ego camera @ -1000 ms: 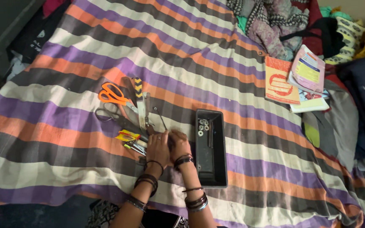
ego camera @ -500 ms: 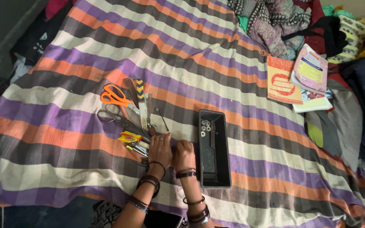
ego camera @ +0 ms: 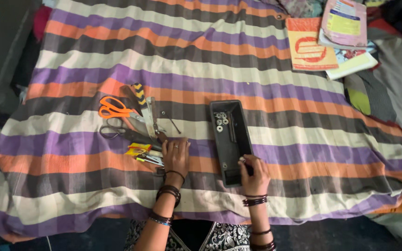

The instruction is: The person arranges sewing tools and small hardware items into a black plastic tray on a striped bedsheet. They place screws, washers, a ruler, scissors, pliers, and other small tools into the tray one by one.

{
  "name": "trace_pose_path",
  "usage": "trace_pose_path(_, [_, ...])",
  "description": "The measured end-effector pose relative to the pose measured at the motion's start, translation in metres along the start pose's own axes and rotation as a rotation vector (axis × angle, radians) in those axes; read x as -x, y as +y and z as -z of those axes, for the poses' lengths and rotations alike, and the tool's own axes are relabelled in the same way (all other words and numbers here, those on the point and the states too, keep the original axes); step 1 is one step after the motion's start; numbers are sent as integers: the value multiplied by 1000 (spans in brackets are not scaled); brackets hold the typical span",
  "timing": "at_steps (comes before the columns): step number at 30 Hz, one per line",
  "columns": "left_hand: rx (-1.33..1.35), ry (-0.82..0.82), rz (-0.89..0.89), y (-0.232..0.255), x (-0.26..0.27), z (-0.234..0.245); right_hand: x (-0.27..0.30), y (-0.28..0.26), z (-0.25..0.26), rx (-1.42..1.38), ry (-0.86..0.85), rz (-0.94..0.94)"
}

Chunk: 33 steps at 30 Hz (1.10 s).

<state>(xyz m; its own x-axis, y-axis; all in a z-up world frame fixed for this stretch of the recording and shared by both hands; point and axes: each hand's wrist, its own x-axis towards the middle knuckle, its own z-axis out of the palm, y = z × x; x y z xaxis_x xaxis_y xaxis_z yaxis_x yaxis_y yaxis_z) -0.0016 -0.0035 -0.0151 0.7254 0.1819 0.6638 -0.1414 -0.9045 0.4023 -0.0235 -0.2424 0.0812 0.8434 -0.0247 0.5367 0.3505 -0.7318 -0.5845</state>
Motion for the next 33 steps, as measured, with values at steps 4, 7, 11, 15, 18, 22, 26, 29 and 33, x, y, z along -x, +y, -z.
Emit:
trace_pose_path(4, [56, 6, -84, 3, -6, 10, -2, 26, 8, 83, -49, 93])
trace_pose_path(7, [124, -2, -138, 10, -7, 18, -6, 35, 5, 145, -158, 117])
trace_pose_path(11, [254, 7, -90, 25, 0, 28, -9, 44, -2, 208, -260, 131])
trace_pose_path(15, [306, 17, 114, 44, 11, 27, -9, 49, -10, 306, -306, 230])
trace_pose_path(18, [359, -18, 214, 49, 17, 19, -7, 55, -15, 380, -396, 241])
trace_pose_path(22, [298, -77, 196, 47, 22, 13, -7, 58, -22, 426, -452, 211])
trace_pose_path(26, [271, -110, 189, 44, 26, 9, -7, 59, -27, 414, -486, 190])
trace_pose_path(29, [259, -113, 166, 45, 27, 9, -7, 61, -28, 396, -550, 144])
trace_pose_path(33, [278, -115, 153, 45, 27, 9, -5, 65, -29, 350, -537, 170])
